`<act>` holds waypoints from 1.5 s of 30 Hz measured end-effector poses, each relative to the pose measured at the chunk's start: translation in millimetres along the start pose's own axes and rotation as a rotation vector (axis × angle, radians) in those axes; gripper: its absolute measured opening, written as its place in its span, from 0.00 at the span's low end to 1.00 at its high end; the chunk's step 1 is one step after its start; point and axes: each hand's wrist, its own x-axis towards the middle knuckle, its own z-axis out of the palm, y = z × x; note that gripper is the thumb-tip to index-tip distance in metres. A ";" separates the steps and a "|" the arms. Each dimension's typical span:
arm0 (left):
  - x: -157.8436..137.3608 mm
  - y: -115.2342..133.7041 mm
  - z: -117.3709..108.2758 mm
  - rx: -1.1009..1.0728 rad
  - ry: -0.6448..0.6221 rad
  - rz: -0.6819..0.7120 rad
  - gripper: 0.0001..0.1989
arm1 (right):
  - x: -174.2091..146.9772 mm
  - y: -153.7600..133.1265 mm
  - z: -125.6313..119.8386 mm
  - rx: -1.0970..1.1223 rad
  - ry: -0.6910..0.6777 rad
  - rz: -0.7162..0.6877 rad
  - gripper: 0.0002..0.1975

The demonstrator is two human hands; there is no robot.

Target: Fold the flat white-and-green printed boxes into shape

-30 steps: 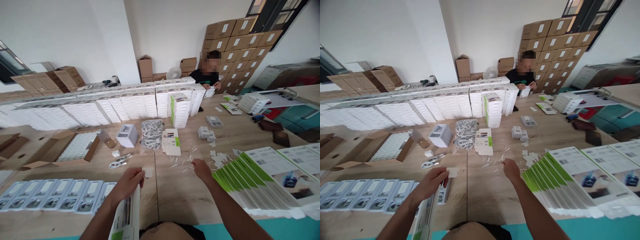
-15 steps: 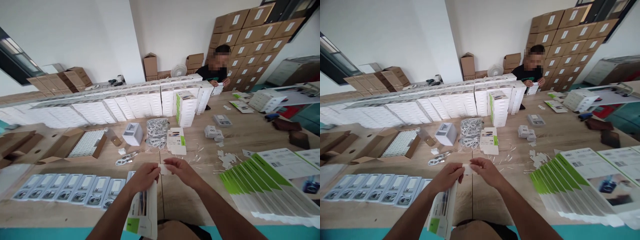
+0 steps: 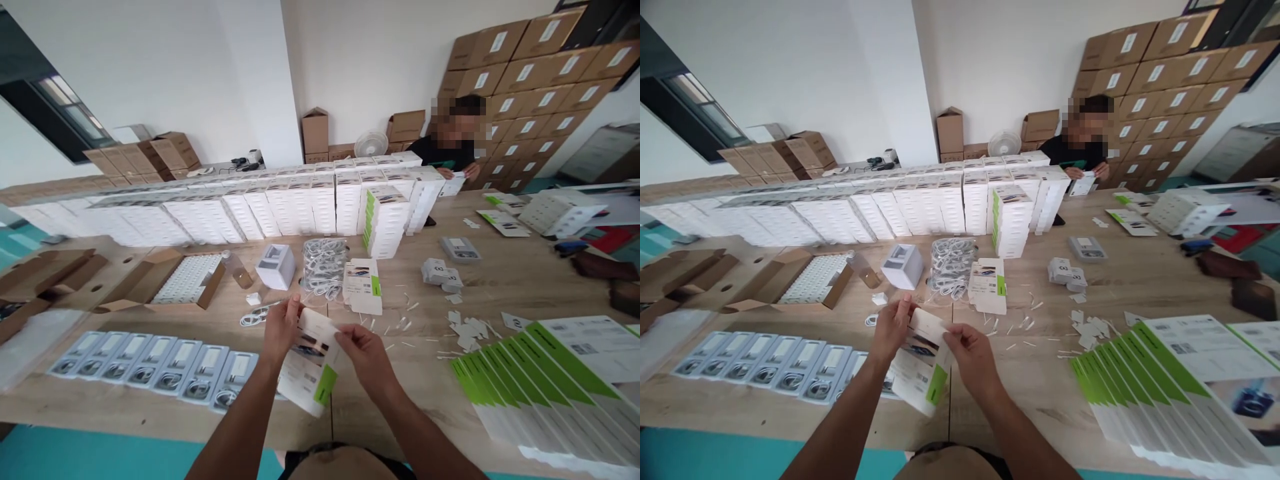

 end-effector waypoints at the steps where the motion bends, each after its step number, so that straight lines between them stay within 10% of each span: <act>1: -3.0 4.4 -3.3 -0.077 -0.120 -0.012 0.28 | 3.8 -0.6 -3.5 0.004 0.035 0.005 0.17; 7: -11.5 24.9 -25.3 -0.400 -0.759 -0.088 0.25 | 16.4 -20.5 -23.3 -0.092 0.030 -0.090 0.15; 15: -15.1 44.0 -31.5 -0.390 -0.659 -0.020 0.19 | 16.0 -54.1 -25.2 -0.638 0.053 -0.707 0.06; 23: -24.6 52.2 -32.4 -0.641 -0.691 -0.013 0.19 | 20.4 -68.1 -39.6 -0.960 -0.056 -1.181 0.19; 37: -46.8 64.4 -22.2 -0.561 -0.495 0.072 0.18 | 20.5 -75.2 -37.7 -0.973 -0.012 -1.114 0.15; 45: -52.5 55.4 -14.1 -0.381 -0.464 0.106 0.12 | 19.7 -93.1 -52.9 -0.821 -0.364 -0.769 0.15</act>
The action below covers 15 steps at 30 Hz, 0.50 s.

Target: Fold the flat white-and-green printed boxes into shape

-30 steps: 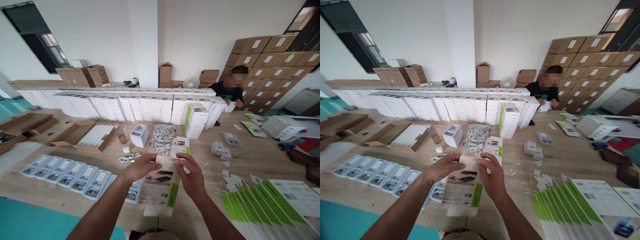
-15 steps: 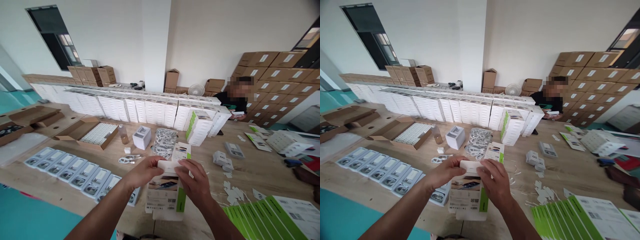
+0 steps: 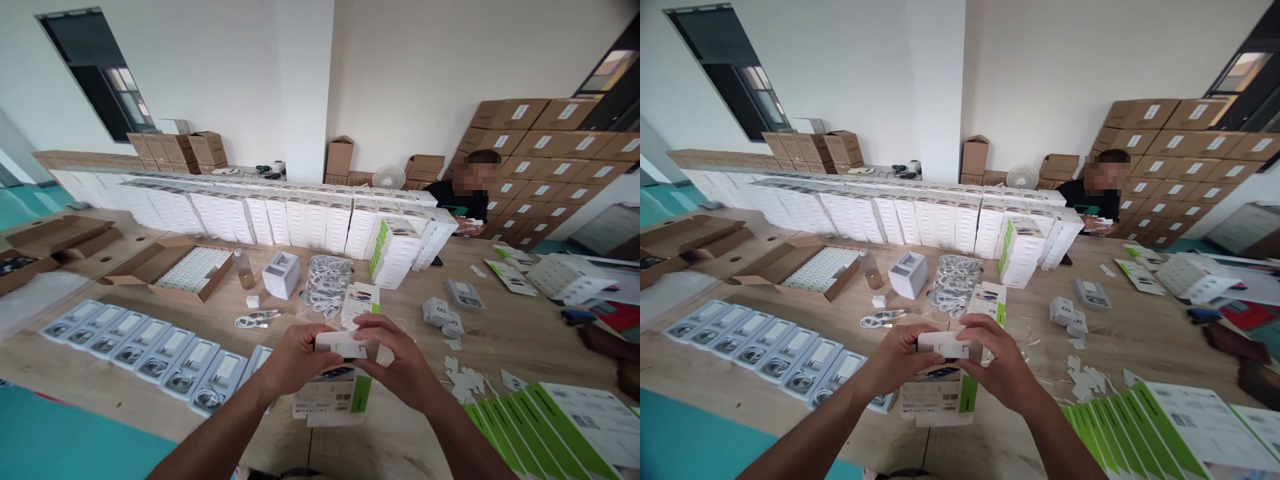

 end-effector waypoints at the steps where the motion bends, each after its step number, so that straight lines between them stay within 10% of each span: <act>1: -0.5 -0.6 0.2 -0.005 0.009 -0.001 0.12 | 0.0 -0.5 -2.3 0.021 -0.019 0.002 0.16; 15: -8.2 1.1 -2.9 0.227 0.109 0.119 0.13 | 2.2 -0.7 4.2 0.071 0.097 0.042 0.09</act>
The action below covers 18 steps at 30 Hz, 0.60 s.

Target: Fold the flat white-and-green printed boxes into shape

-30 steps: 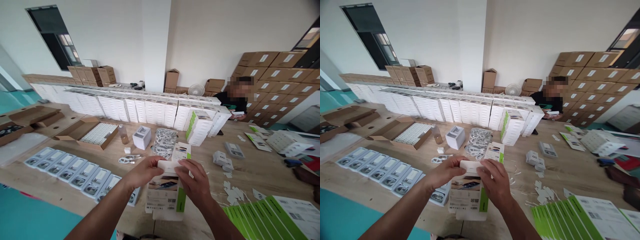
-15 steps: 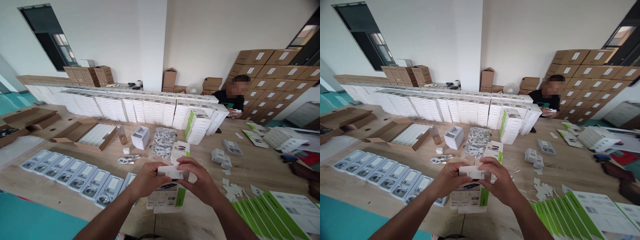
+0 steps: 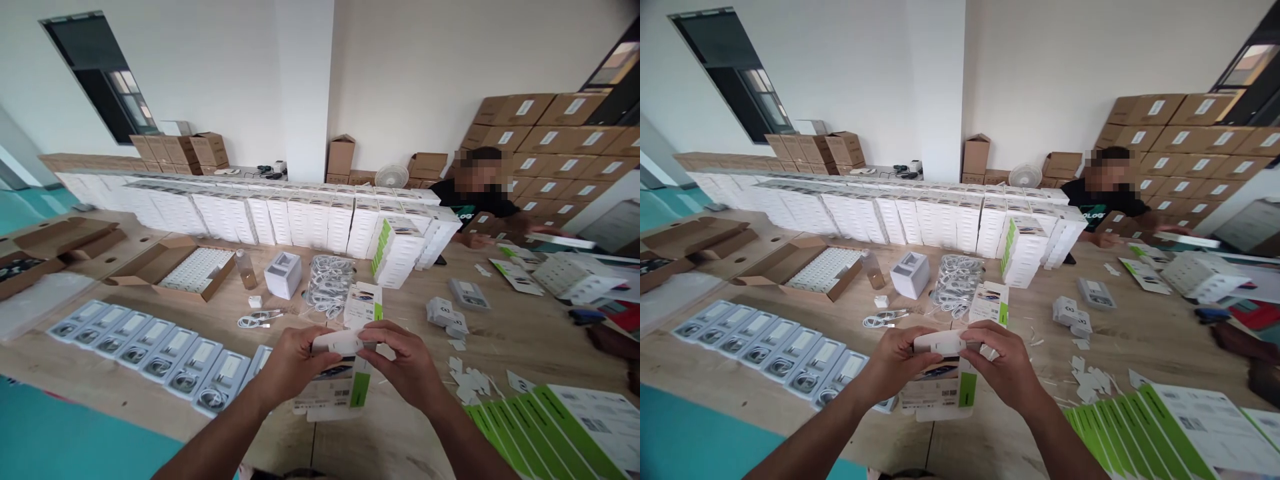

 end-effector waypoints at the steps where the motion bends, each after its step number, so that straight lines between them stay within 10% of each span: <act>1: 0.1 -1.0 0.0 0.011 0.003 0.010 0.13 | -0.5 0.9 1.0 -0.002 0.008 -0.001 0.09; 11: -0.6 -8.9 5.2 0.015 0.059 0.086 0.13 | -2.9 -4.4 5.3 0.013 0.078 0.020 0.07; 18: 3.2 -6.8 5.1 -0.033 0.107 0.120 0.13 | 1.2 -11.9 13.7 0.186 0.089 0.343 0.08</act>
